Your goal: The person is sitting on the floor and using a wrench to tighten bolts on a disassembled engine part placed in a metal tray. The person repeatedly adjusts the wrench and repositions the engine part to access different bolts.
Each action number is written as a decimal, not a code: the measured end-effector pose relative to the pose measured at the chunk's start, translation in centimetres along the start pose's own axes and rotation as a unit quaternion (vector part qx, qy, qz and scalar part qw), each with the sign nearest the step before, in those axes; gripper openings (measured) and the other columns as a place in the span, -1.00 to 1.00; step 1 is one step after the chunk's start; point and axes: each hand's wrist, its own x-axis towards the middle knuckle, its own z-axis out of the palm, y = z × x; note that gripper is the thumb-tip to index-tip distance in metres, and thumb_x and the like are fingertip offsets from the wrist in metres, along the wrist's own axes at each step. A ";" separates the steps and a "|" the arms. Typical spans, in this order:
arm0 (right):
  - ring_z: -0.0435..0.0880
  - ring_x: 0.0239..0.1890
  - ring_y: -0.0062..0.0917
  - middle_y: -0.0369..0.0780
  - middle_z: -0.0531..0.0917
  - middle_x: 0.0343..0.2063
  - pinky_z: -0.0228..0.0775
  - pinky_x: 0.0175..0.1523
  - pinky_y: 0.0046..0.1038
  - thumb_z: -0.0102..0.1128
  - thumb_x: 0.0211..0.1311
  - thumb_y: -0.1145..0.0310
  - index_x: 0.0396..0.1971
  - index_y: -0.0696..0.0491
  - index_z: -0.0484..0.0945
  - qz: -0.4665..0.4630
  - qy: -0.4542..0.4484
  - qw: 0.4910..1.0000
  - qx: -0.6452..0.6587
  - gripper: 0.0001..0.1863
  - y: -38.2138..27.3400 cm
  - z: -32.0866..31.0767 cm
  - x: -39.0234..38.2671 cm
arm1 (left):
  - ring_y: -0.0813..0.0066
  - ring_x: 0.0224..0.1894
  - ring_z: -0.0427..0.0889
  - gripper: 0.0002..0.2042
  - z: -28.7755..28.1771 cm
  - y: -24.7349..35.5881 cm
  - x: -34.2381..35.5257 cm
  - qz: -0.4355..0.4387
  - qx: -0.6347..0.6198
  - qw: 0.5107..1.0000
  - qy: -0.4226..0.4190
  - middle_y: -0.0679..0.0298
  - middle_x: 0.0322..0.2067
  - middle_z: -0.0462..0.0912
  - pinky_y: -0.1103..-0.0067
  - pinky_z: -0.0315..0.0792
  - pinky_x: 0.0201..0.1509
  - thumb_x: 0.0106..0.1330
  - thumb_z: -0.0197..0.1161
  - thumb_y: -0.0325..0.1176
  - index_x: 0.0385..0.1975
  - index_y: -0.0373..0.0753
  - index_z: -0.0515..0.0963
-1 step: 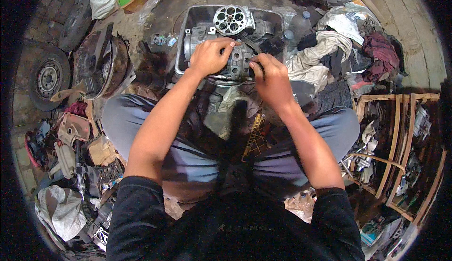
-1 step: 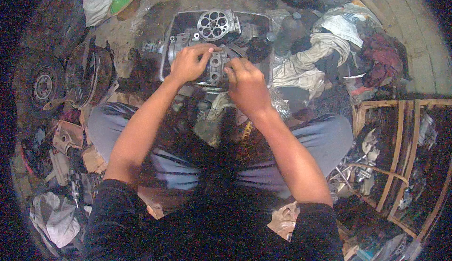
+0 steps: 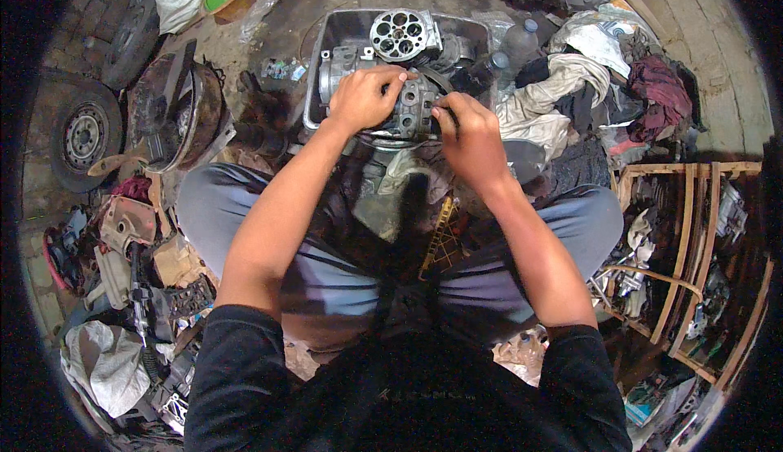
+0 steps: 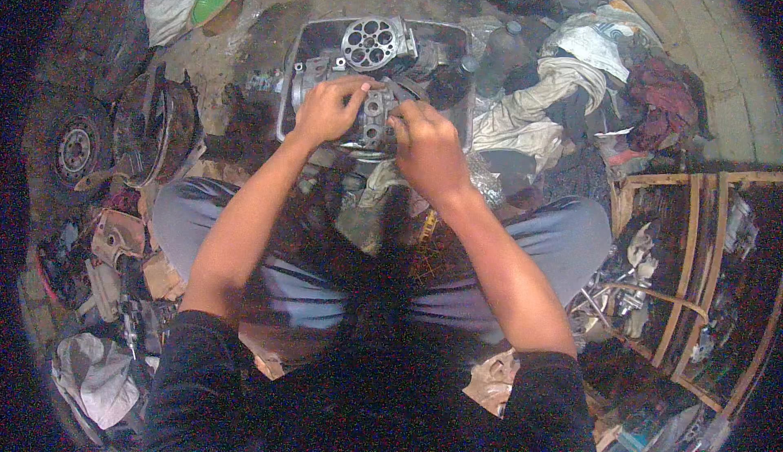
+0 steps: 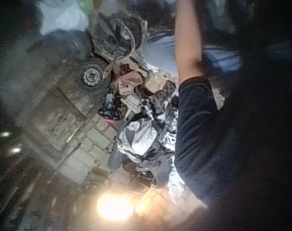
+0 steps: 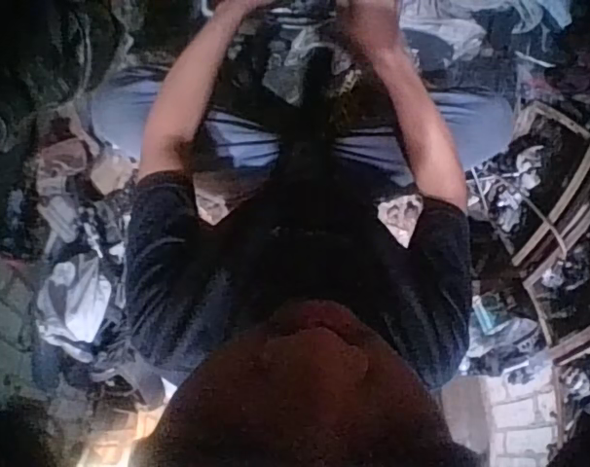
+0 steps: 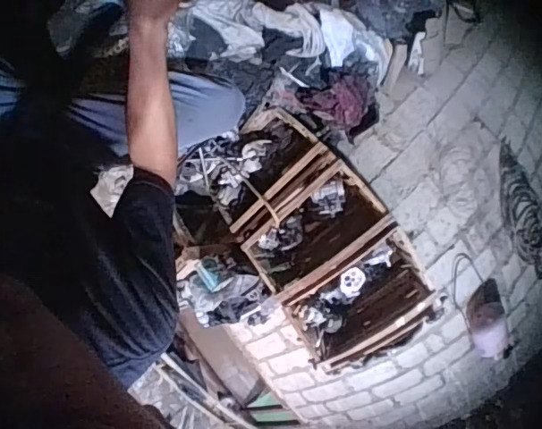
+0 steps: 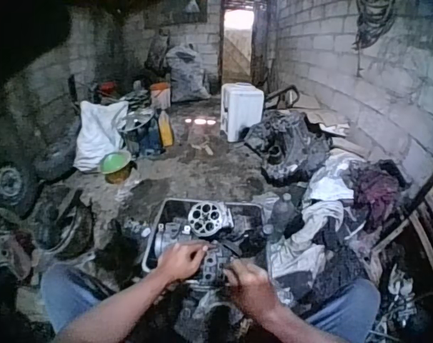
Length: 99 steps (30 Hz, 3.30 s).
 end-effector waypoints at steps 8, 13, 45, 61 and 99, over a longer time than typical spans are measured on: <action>0.68 -0.23 0.05 0.02 0.68 -0.35 0.49 -0.11 -0.04 0.28 0.29 0.52 -0.28 0.18 0.57 0.033 0.019 0.999 0.023 -0.92 0.4 -0.2 -0.1 | 0.08 -0.10 0.77 -0.73 -0.5 1.3 0.3 0.016 -0.024 1.000 0.001 0.24 -0.12 0.81 0.27 0.63 0.02 0.52 0.13 -0.11 -0.14 0.03 0.79; 0.70 -0.24 0.02 0.03 0.70 -0.34 0.52 -0.11 -0.07 0.29 0.30 0.50 -0.28 0.19 0.59 0.030 0.016 0.999 0.013 -0.91 1.3 0.9 -0.9 | 0.09 0.03 0.73 -0.73 -0.4 1.1 0.3 -0.021 -0.011 0.999 -0.043 0.20 -0.04 0.78 0.28 0.59 0.14 0.55 0.10 -0.16 -0.07 0.00 0.77; 0.69 -0.18 0.11 0.08 0.70 -0.31 0.52 -0.11 -0.07 0.30 0.32 0.49 -0.22 0.14 0.58 0.146 -0.026 0.986 0.076 -0.89 -0.2 -0.3 -2.8 | 0.09 -0.01 0.74 -0.71 -0.5 1.1 0.5 -0.007 -0.013 1.000 -0.027 0.25 -0.06 0.79 0.25 0.60 0.08 0.54 0.09 -0.07 -0.09 0.07 0.79; 0.66 -0.15 0.06 0.08 0.63 -0.25 0.52 -0.12 -0.02 0.02 0.46 0.38 -0.17 0.14 0.52 0.061 -0.139 0.982 -0.110 -0.85 -0.7 1.4 -3.4 | 0.08 -0.05 0.75 -0.71 -0.9 1.6 0.4 -0.004 -0.016 1.000 -0.025 0.26 -0.10 0.80 0.27 0.62 0.06 0.54 0.09 -0.09 -0.09 0.08 0.78; 0.66 -0.12 0.10 0.05 0.65 -0.25 0.49 -0.04 0.05 0.14 0.36 0.47 -0.20 0.12 0.50 0.096 -0.099 0.990 -0.035 -0.91 0.4 0.0 -2.4 | 0.09 -0.04 0.75 -0.72 -0.7 1.9 0.5 -0.022 -0.017 0.999 -0.030 0.25 -0.09 0.80 0.27 0.62 0.06 0.54 0.10 -0.08 -0.09 0.09 0.79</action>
